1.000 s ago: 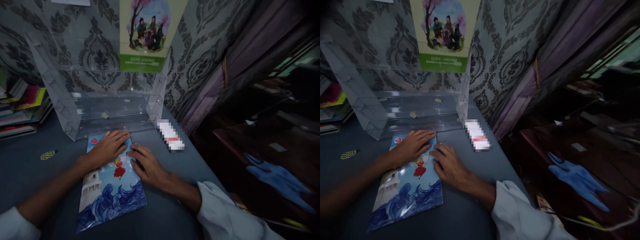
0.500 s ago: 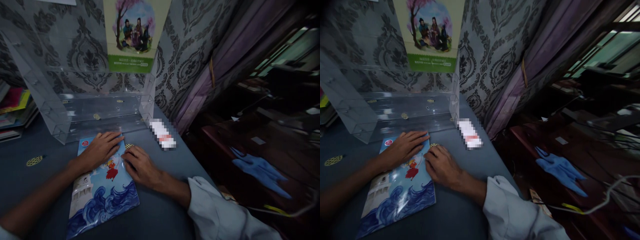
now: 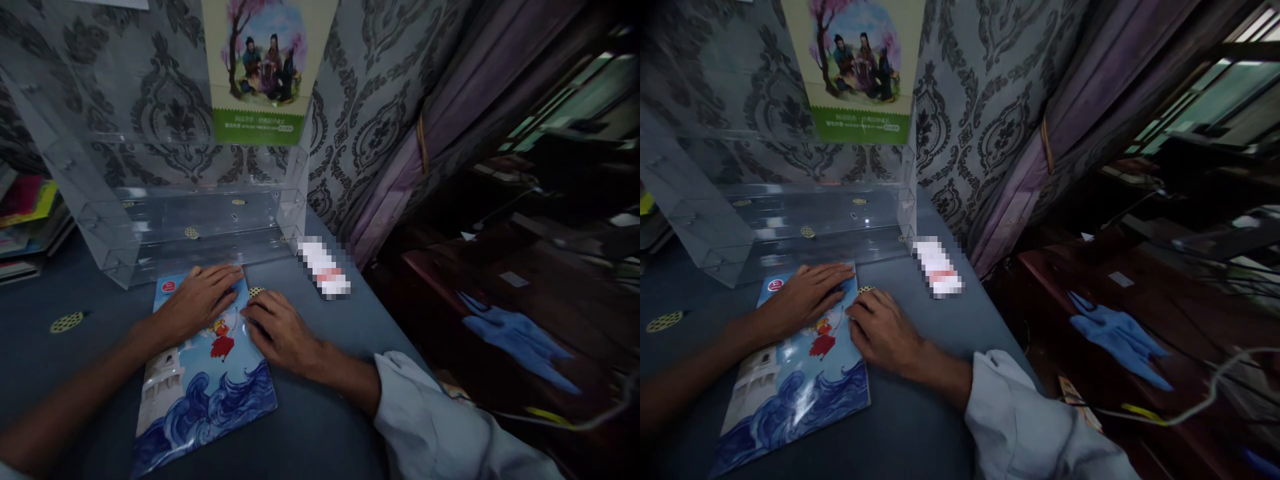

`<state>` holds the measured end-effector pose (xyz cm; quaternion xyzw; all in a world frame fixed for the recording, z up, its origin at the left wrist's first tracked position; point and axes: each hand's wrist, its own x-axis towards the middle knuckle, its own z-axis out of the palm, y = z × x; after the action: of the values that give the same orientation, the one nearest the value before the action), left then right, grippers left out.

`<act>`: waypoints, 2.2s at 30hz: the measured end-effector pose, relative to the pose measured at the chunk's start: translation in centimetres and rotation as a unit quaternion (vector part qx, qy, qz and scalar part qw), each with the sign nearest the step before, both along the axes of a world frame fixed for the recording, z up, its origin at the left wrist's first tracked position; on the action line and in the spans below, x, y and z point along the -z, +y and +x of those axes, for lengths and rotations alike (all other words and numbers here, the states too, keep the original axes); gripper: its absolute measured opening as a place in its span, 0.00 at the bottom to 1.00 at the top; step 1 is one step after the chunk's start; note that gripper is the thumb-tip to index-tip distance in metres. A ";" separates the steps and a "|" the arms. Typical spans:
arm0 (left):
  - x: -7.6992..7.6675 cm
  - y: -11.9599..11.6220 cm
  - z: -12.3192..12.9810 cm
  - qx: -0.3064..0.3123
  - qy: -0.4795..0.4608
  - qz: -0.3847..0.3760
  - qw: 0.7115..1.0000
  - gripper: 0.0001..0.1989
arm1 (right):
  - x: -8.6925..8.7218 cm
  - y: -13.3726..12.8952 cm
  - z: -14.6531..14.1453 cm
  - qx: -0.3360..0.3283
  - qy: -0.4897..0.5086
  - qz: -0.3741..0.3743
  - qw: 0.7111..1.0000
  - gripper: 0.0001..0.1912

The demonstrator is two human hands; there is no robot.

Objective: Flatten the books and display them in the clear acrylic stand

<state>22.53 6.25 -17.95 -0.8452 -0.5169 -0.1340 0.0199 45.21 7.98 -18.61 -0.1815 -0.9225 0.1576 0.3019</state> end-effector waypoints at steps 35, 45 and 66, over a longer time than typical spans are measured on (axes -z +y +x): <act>-0.2 -0.4 0.2 -0.006 0.000 -0.009 1.000 0.21 | 0.3 0.2 0.0 0.001 0.023 -0.027 0.999 0.08; 0.5 -0.6 0.3 -0.019 0.011 -0.008 1.000 0.23 | 0.2 0.6 0.1 0.014 0.033 -0.041 0.999 0.09; -0.6 -4.2 1.9 0.016 -0.012 -0.032 0.999 0.22 | 0.0 0.7 0.2 0.074 0.086 -0.118 0.986 0.11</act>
<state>24.44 2.09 -17.32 -0.8517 -0.5079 -0.1279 -0.0155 45.39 8.65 -18.65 -0.2697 -0.8518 0.2580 0.3676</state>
